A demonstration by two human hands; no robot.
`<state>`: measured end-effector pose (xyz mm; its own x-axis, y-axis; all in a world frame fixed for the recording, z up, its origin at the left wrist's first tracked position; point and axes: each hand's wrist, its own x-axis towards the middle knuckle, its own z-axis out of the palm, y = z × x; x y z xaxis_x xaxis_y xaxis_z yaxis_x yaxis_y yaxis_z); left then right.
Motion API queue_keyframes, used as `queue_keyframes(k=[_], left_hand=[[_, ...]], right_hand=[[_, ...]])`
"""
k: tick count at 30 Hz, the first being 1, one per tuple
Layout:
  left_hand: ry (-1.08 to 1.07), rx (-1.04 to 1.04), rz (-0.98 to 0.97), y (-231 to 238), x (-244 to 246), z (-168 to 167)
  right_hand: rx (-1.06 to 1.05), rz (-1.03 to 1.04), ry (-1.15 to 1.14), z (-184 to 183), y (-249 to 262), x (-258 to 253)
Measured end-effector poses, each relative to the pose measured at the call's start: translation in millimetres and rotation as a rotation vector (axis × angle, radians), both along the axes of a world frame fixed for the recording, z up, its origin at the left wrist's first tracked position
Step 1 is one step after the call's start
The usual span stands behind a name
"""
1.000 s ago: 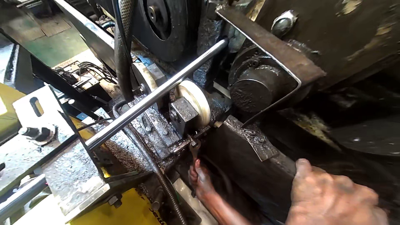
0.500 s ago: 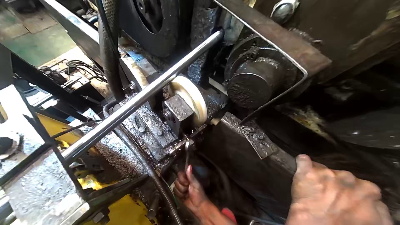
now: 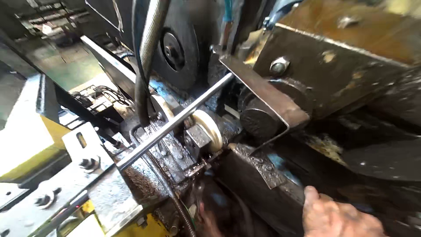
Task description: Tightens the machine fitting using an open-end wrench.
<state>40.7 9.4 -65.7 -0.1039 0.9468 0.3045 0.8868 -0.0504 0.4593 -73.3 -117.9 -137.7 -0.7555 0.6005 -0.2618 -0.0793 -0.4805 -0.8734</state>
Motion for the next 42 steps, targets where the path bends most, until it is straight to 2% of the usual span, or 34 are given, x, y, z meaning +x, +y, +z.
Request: queue_keyframes(k=[1,2,3,4,6,11,12,14,15,17,20,21,22,24,26,27,28,29,30,31,33,35,37,38,41,42], left_hand=[[-0.005,-0.028,-0.013,0,0,-1],[-0.013,-0.048,-0.026,0,-2,0],[-0.031,-0.061,-0.04,-1,-5,1],[-0.046,-0.079,-0.063,-3,-7,3],[-0.068,-0.104,-0.102,-3,-10,8],[-0.079,-0.152,-0.11,-9,-20,21],[-0.069,-0.126,-0.094,-9,-17,14],[-0.015,0.085,0.017,1,-1,-27],[0.019,0.12,0.042,4,2,-34],[0.024,0.023,-0.007,-1,-6,-16],[-0.085,-0.179,-0.118,-14,-27,31],[-0.103,-0.221,-0.13,-15,-30,38],[-0.113,-0.246,-0.129,-15,-30,37],[-0.082,-0.161,-0.09,-11,-24,24],[-0.041,-0.097,-0.063,-7,-17,11],[-0.038,-0.103,-0.068,-7,-17,9],[-0.032,-0.116,-0.075,-6,-16,8],[-0.034,-0.142,-0.086,-7,-17,9],[-0.038,-0.142,-0.09,-7,-17,9],[-0.045,-0.151,-0.091,-8,-18,10],[-0.05,-0.148,-0.085,-10,-19,14],[-0.083,-0.256,-0.14,-15,-27,34],[-0.097,-0.279,-0.172,-18,-33,47],[-0.092,-0.231,-0.156,-18,-30,42],[-0.041,0.102,-0.012,-11,-9,-4],[-0.044,0.106,-0.009,-12,-8,-4]], right_hand=[[0.047,0.082,-0.313,72,12,0],[-0.074,0.213,-0.651,162,31,-11],[-0.162,0.226,-0.854,222,41,-23],[-0.191,0.186,-0.951,254,45,-28],[-0.16,0.123,-0.961,264,47,-24],[-0.112,0.097,-0.84,252,53,-15],[-0.122,0.095,-0.817,252,54,-14],[-0.172,0.084,-0.766,250,54,-12],[-0.211,0.074,-0.743,250,54,-11],[-0.305,0.062,-0.709,249,54,-9],[-0.398,0.063,-0.686,248,53,-7],[-0.412,0.073,-0.678,248,54,-7],[-0.423,0.076,-0.671,249,54,-7],[-0.454,0.067,-0.677,252,55,-8],[-0.527,0.027,-0.63,239,52,-9],[-0.583,0.038,-0.501,209,49,-3],[-0.631,0.111,-0.261,152,45,7],[-0.662,0.254,0.038,76,43,16],[-0.664,0.234,0.055,34,36,14],[-0.644,0.167,-0.013,16,29,9],[-0.548,0.053,-0.086,7,19,0],[-0.404,-0.02,-0.061,1,11,-12],[-0.24,-0.1,-0.024,-9,4,-26],[-0.179,-0.148,-0.008,-15,1,-32],[0.047,-0.225,-0.014,-38,2,-41],[0.179,-0.216,-0.061,-49,11,-35]])
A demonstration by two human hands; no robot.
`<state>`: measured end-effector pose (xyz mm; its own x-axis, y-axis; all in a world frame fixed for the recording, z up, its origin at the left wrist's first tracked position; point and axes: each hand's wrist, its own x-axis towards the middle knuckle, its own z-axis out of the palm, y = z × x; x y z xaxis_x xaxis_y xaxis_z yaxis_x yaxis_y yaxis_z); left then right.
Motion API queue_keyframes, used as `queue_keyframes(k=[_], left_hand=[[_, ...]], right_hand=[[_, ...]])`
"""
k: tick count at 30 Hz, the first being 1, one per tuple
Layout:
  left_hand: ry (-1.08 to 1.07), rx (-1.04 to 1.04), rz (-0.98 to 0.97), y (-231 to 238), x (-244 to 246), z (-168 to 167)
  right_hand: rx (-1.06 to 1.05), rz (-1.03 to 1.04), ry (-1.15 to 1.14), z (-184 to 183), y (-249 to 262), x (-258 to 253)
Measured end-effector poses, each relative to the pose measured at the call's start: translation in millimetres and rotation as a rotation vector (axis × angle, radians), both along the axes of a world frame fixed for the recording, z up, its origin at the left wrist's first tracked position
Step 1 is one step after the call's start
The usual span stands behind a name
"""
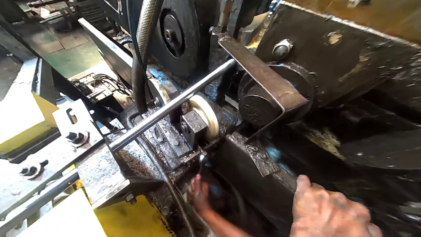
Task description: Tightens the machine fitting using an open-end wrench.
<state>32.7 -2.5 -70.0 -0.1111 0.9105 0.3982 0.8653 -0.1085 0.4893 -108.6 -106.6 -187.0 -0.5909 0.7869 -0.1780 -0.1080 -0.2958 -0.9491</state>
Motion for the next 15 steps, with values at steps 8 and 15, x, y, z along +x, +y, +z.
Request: queue_keyframes(k=[8,15], left_hand=[[-0.127,-0.247,-0.154,-9,-24,49],[-0.081,-0.324,-0.173,-11,-28,50]], right_hand=[[0.74,0.071,-0.304,-20,60,26],[0.862,0.079,-0.383,-24,78,34]])
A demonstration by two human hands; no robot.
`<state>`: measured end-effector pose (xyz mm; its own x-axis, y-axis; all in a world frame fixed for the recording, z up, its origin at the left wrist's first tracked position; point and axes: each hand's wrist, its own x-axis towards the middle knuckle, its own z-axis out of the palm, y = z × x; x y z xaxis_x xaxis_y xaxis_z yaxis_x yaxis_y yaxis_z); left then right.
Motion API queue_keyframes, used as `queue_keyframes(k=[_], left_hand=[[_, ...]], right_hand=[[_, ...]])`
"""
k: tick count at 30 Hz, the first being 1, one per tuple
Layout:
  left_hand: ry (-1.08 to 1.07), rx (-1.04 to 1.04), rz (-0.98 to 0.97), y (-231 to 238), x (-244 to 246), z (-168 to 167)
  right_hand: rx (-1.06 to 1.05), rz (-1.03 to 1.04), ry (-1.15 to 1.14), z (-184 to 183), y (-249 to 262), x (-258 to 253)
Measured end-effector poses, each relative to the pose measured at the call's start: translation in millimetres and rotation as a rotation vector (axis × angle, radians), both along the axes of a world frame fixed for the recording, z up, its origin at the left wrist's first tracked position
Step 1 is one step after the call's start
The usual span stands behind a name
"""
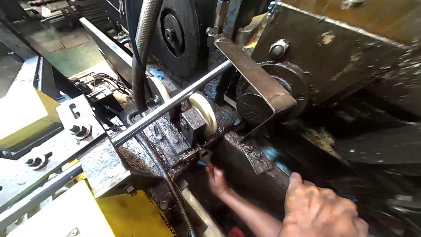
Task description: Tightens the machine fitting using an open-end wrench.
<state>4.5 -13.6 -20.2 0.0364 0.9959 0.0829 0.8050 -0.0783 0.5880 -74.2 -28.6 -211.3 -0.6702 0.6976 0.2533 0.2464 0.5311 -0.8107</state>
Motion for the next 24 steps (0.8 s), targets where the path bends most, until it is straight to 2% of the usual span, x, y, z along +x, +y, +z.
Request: queue_keyframes(k=[2,3,4,5,6,8,10,14,18,20,24], left_hand=[[-0.047,-0.146,-0.041,7,-4,17],[-0.035,-0.154,-0.038,10,-1,17],[0.005,-0.025,0.024,14,8,-2],[0.06,0.239,0.136,24,23,-40],[0.096,0.319,0.174,26,29,-56],[0.128,0.251,0.149,18,25,-47],[0.122,0.208,0.135,15,19,-34],[0.152,0.252,0.163,17,23,-44],[0.11,0.074,0.089,12,12,-16],[0.081,0.043,0.07,11,9,-10],[0.116,0.129,0.108,15,19,-29]], right_hand=[[-0.211,-0.033,0.054,9,-12,10],[-0.392,-0.048,0.112,12,-26,16],[-0.613,-0.058,0.173,18,-42,19],[-0.842,-0.052,0.211,28,-56,20],[-1.041,-0.041,0.227,40,-68,19],[-1.278,-0.029,0.236,61,-82,16],[-1.358,-0.014,0.207,77,-80,11],[-1.509,-0.044,0.187,92,-71,5],[-1.622,-0.049,0.169,99,-65,3],[-1.604,-0.039,0.152,100,-65,4],[-1.513,-0.07,-0.007,112,-59,8]])
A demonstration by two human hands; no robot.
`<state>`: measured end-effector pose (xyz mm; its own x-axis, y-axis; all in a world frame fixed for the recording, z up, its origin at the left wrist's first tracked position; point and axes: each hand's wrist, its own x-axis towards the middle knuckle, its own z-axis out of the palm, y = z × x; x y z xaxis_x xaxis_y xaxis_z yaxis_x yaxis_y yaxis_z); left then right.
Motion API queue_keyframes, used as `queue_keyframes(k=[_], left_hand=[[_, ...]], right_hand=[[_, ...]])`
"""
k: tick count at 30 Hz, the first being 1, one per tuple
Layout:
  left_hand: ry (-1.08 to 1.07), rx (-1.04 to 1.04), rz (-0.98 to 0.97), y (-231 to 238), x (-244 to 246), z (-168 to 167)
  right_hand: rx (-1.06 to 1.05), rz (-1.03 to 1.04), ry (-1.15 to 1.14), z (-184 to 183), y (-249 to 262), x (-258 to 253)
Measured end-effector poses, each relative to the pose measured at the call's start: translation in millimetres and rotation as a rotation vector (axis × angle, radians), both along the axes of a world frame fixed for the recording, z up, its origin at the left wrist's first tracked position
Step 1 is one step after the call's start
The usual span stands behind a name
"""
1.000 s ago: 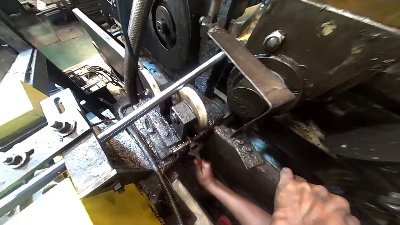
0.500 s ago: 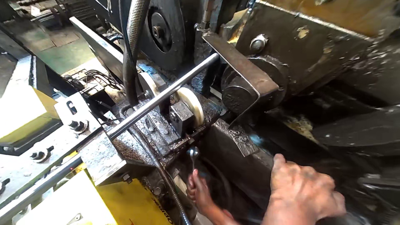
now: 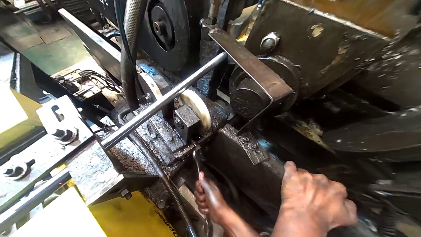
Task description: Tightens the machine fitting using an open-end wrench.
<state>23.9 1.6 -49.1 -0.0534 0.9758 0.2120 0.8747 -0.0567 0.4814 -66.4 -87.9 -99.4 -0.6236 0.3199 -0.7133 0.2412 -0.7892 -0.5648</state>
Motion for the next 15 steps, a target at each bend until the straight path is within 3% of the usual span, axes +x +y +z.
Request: queue_keyframes(k=[15], left_hand=[[0.005,-0.01,-0.012,-1,-2,2]], right_hand=[[-0.068,-0.098,0.113,-8,-5,-7]])
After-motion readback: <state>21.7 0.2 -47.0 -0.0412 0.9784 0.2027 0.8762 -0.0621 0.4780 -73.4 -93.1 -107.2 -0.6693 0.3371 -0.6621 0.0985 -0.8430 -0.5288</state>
